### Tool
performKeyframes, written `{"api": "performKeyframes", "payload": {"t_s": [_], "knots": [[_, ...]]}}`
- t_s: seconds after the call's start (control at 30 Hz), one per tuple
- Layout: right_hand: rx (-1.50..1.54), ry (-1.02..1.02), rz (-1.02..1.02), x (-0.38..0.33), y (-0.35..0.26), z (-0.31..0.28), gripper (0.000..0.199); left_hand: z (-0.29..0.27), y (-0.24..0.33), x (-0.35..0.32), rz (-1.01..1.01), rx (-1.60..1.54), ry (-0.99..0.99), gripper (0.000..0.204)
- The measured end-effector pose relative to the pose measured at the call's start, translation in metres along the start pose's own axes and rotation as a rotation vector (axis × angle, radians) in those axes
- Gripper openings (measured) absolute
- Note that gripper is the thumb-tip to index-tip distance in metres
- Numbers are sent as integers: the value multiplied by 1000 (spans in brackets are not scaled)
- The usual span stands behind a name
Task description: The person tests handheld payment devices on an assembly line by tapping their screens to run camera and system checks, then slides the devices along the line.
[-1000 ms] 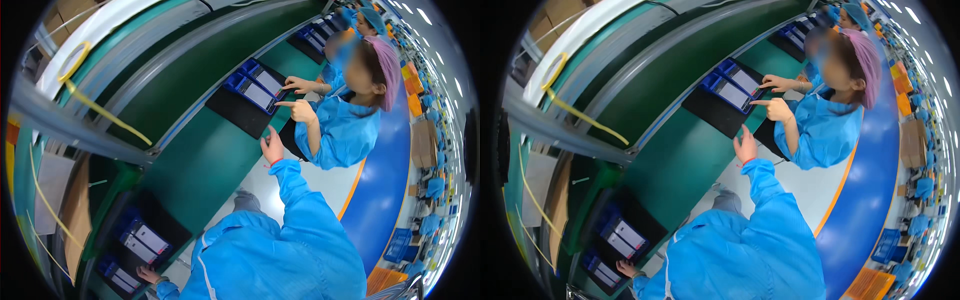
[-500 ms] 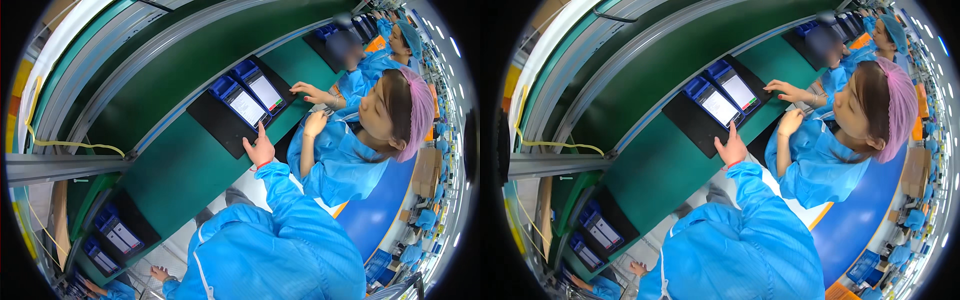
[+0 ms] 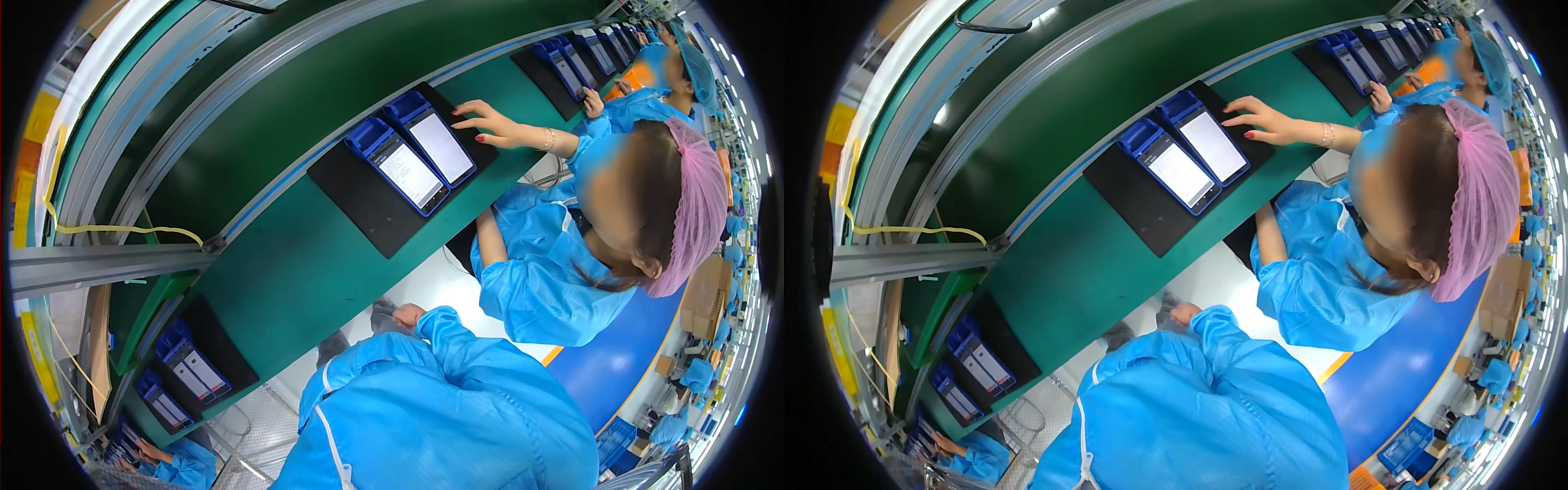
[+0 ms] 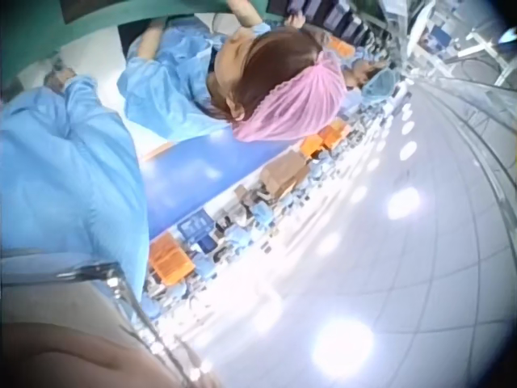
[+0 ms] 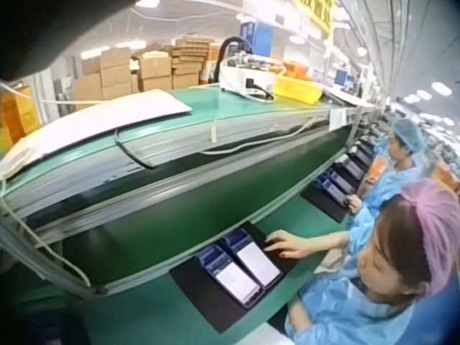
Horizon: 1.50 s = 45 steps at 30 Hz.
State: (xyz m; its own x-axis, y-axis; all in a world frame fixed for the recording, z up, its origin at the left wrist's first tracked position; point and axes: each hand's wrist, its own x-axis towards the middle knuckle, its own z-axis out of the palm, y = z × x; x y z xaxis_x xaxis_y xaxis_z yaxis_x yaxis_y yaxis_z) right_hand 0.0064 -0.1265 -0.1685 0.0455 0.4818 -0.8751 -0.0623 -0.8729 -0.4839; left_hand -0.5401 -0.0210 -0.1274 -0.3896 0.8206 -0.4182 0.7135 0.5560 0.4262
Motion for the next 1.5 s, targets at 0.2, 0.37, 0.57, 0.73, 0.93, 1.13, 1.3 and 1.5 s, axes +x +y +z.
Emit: {"api": "performKeyframes", "payload": {"t_s": [0.2,0.37,0.57,0.73,0.93,1.13,1.3,1.5], "knots": [[-288,222,245,9,78,22,40,14,6,-44,45,17,-51,35],[-328,225,138,8,80,11,36,24,-4,-70,77,39,-100,35],[-284,305,82,14,77,23,31,36,-4,-92,127,59,-168,35],[-281,437,-85,-1,73,19,25,50,10,-102,191,87,-245,35],[-57,1259,-762,-121,-96,-48,18,37,12,-110,240,144,-306,35],[-259,1436,-363,-123,-143,-116,54,44,18,-109,322,200,-406,35],[-413,1473,-426,-117,-136,-112,56,47,13,-108,380,236,-492,35],[-348,1426,-513,-128,-141,-105,50,55,8,-116,438,261,-588,35]]}}
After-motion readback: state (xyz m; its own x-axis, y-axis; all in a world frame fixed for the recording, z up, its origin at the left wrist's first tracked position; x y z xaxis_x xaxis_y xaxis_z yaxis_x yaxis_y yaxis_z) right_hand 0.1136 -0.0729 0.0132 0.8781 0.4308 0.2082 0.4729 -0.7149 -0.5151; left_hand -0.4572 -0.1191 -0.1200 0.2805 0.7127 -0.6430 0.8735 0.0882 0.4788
